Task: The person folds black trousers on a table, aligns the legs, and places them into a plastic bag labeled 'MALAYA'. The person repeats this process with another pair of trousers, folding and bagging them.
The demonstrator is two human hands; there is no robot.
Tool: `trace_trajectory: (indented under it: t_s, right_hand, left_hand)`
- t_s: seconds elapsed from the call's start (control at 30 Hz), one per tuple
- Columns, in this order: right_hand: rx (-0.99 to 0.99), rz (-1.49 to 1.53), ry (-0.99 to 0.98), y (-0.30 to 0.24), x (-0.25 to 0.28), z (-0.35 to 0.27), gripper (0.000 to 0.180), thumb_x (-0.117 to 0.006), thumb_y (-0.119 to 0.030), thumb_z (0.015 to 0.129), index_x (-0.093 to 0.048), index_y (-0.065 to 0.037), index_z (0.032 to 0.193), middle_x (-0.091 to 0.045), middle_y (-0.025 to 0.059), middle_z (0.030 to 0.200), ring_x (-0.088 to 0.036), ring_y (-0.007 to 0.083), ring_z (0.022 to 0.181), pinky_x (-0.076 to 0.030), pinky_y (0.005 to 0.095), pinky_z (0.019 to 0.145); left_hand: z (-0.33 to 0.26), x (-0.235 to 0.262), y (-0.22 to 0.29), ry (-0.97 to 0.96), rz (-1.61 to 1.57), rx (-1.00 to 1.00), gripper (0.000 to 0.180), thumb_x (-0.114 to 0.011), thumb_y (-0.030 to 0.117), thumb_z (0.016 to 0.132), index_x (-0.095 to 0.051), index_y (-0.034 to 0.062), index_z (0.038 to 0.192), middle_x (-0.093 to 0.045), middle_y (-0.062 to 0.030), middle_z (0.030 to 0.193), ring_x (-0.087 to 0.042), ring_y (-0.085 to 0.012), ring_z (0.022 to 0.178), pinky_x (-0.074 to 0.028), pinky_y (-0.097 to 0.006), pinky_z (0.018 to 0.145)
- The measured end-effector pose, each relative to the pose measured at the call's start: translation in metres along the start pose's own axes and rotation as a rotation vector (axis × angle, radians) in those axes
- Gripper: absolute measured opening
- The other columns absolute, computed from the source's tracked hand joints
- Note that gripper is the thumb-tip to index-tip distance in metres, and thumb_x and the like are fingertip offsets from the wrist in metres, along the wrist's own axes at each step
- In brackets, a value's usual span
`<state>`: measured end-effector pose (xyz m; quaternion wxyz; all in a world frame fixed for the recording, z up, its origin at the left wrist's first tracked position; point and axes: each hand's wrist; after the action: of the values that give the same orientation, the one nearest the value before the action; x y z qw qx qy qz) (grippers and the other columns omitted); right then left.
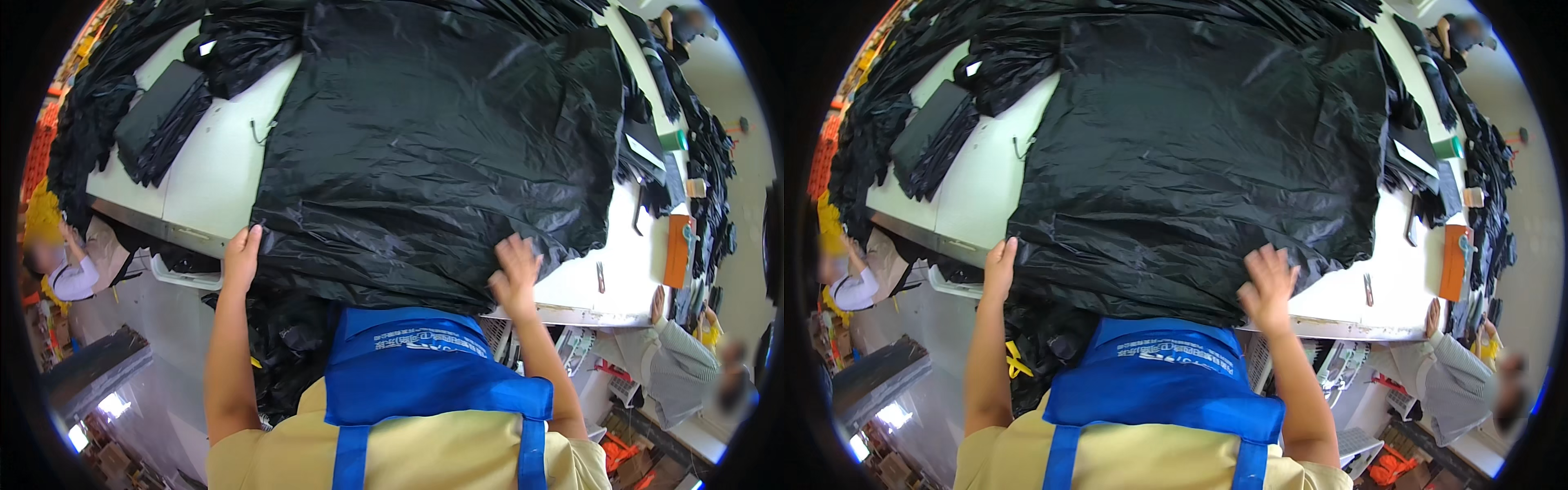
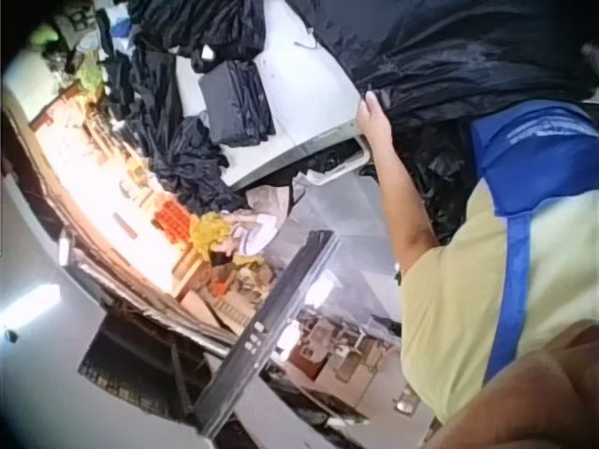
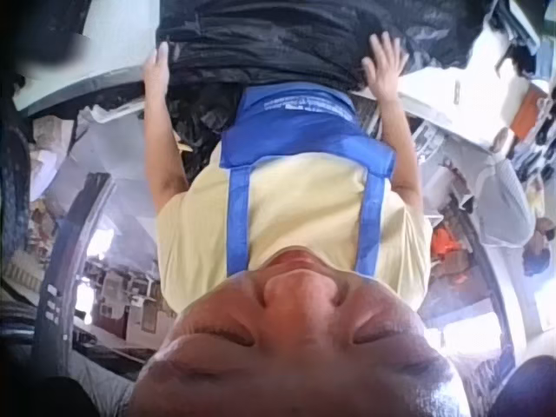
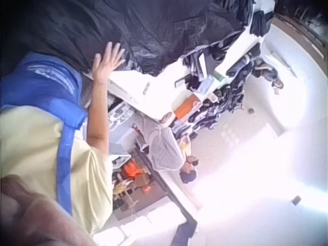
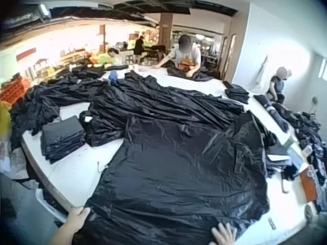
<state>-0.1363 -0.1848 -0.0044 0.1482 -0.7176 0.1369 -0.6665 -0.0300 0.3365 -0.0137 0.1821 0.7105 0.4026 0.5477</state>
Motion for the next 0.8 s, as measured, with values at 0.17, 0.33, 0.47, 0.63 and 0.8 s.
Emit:
trace_trajectory:
  t_s: [0.17, 0.33, 0.47, 0.63, 0.8]
  right_hand:
    - [-0.354, -0.364, -0.046, 0.083, -0.006, 0.026, 0.062, -0.045, -0.045, 0.094, -0.027, -0.022, 0.149, -0.017, 0.0098, 0.156, -0.014, 0.0373, 0.143, -0.011, 0.0631, 0.109]
    - [-0.14, -0.142, 0.239, 0.057, 0.0, -0.003, 0.065, -0.057, -0.03, 0.088, -0.032, -0.007, 0.143, -0.027, 0.0194, 0.15, -0.022, 0.0416, 0.139, -0.014, 0.0583, 0.111]
    - [0.257, -0.004, -0.161, 0.016, 0.011, -0.066, 0.072, -0.072, -0.021, 0.065, -0.046, -0.011, 0.132, -0.044, 0.0123, 0.14, -0.033, 0.0349, 0.135, -0.017, 0.0534, 0.112]
    - [0.223, -0.052, -0.113, 0.008, -0.003, -0.06, 0.039, -0.069, -0.017, 0.067, -0.065, -0.014, 0.106, -0.056, 0.0032, 0.124, -0.044, 0.0288, 0.125, -0.028, 0.0502, 0.107]
    - [0.048, 0.123, -0.231, 0.019, 0.011, -0.053, 0.023, -0.067, -0.014, 0.072, -0.066, -0.005, 0.094, -0.063, 0.0109, 0.098, -0.057, 0.0336, 0.102, -0.043, 0.0429, 0.093]
  left_hand:
    - [0.013, -0.014, -0.025, 0.074, 0.264, -0.229, 0.026, -0.057, 0.022, 0.092, -0.058, 0.0074, 0.114, -0.055, -0.0138, 0.063, -0.052, -0.0308, 0.058, -0.042, -0.037, 0.059]
    - [-0.003, -0.015, -0.03, 0.341, 0.261, -0.402, 0.053, -0.062, 0.014, 0.085, -0.041, 0.0066, 0.133, -0.056, -0.0197, 0.113, -0.055, -0.0348, 0.103, -0.044, -0.038, 0.087]
    - [-0.047, 0.019, 0.003, -0.02, 0.559, -0.911, 0.066, -0.076, 0.024, 0.069, -0.044, 0.0112, 0.125, -0.044, -0.0135, 0.136, -0.04, -0.0349, 0.126, -0.027, -0.054, 0.105]
    - [-0.034, -0.001, -0.026, -0.12, 0.874, -0.866, 0.062, -0.074, 0.012, 0.063, -0.05, 0.0113, 0.12, -0.048, -0.0091, 0.134, -0.042, -0.0292, 0.129, -0.031, -0.048, 0.105]
    - [-0.03, 0.039, -0.009, -0.39, 0.447, -0.525, 0.035, -0.059, -0.006, 0.059, -0.065, 0.0054, 0.092, -0.066, -0.0086, 0.101, -0.062, -0.0268, 0.1, -0.049, -0.036, 0.086]
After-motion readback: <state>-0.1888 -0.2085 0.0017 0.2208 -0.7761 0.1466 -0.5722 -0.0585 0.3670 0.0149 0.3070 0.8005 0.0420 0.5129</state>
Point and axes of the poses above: each hand's wrist, its own z-axis towards the middle knuckle, its own x-axis out of the back of the hand, y = z × x
